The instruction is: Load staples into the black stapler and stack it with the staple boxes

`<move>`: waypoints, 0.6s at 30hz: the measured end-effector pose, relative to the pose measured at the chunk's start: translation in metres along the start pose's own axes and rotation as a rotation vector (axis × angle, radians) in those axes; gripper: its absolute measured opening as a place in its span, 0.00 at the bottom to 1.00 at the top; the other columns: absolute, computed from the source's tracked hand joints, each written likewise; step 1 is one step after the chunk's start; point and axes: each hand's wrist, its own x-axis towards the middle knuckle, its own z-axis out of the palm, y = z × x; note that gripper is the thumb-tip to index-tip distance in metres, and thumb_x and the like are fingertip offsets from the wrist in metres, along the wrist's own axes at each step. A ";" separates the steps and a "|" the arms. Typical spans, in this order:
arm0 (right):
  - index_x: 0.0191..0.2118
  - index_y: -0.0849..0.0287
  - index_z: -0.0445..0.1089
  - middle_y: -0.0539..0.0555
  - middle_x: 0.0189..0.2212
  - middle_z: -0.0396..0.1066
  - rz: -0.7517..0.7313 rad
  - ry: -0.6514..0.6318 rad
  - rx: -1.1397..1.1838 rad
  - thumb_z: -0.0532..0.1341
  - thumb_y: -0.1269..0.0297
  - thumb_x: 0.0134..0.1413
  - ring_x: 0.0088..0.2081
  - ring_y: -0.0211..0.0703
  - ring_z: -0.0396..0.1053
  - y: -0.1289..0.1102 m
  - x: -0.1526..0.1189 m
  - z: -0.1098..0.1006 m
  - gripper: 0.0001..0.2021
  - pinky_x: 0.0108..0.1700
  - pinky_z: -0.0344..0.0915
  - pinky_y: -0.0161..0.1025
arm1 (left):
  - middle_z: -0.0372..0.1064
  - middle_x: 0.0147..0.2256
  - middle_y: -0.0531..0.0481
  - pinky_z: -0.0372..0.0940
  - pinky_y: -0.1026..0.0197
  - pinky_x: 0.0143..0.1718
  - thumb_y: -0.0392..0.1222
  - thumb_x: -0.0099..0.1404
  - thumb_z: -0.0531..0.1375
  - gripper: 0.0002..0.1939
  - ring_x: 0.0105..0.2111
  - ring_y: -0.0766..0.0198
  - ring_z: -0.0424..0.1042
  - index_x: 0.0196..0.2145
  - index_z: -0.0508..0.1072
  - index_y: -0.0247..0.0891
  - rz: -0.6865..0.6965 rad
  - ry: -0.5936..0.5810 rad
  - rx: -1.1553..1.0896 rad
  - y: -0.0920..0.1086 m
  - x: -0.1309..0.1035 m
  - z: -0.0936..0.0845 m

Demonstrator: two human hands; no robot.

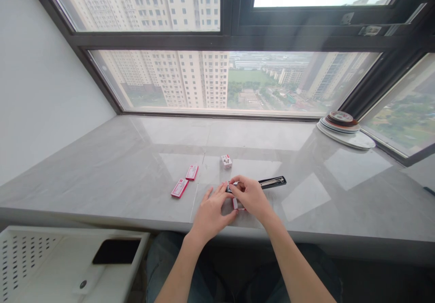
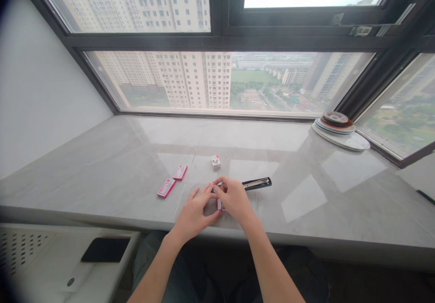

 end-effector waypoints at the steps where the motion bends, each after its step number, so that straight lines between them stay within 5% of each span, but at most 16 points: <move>1: 0.39 0.55 0.75 0.46 0.19 0.65 -0.019 -0.012 -0.031 0.58 0.55 0.63 0.24 0.38 0.61 -0.002 -0.003 -0.002 0.12 0.30 0.57 0.34 | 0.56 0.69 0.51 0.42 0.43 0.73 0.47 0.65 0.63 0.18 0.71 0.58 0.51 0.53 0.72 0.49 -0.001 0.002 0.000 0.000 0.000 0.000; 6: 0.31 0.54 0.74 0.47 0.21 0.69 -0.103 -0.184 -0.317 0.62 0.64 0.56 0.24 0.38 0.62 0.001 -0.021 -0.016 0.05 0.28 0.48 0.36 | 0.55 0.69 0.53 0.42 0.45 0.73 0.44 0.65 0.63 0.16 0.71 0.59 0.52 0.51 0.73 0.50 -0.007 0.017 0.013 0.000 -0.001 0.001; 11: 0.33 0.53 0.75 0.46 0.21 0.69 -0.082 -0.233 -0.352 0.61 0.65 0.58 0.24 0.37 0.62 0.011 -0.033 -0.022 0.05 0.28 0.47 0.36 | 0.55 0.69 0.53 0.43 0.46 0.73 0.45 0.66 0.63 0.13 0.70 0.58 0.53 0.49 0.73 0.49 0.000 0.020 0.011 0.002 -0.001 0.000; 18: 0.39 0.53 0.73 0.47 0.20 0.66 0.068 -0.045 -0.272 0.55 0.52 0.67 0.24 0.41 0.63 0.037 -0.055 -0.051 0.13 0.28 0.52 0.37 | 0.61 0.65 0.50 0.56 0.48 0.66 0.48 0.64 0.66 0.14 0.66 0.53 0.58 0.46 0.73 0.48 -0.041 0.110 0.011 0.001 -0.009 -0.011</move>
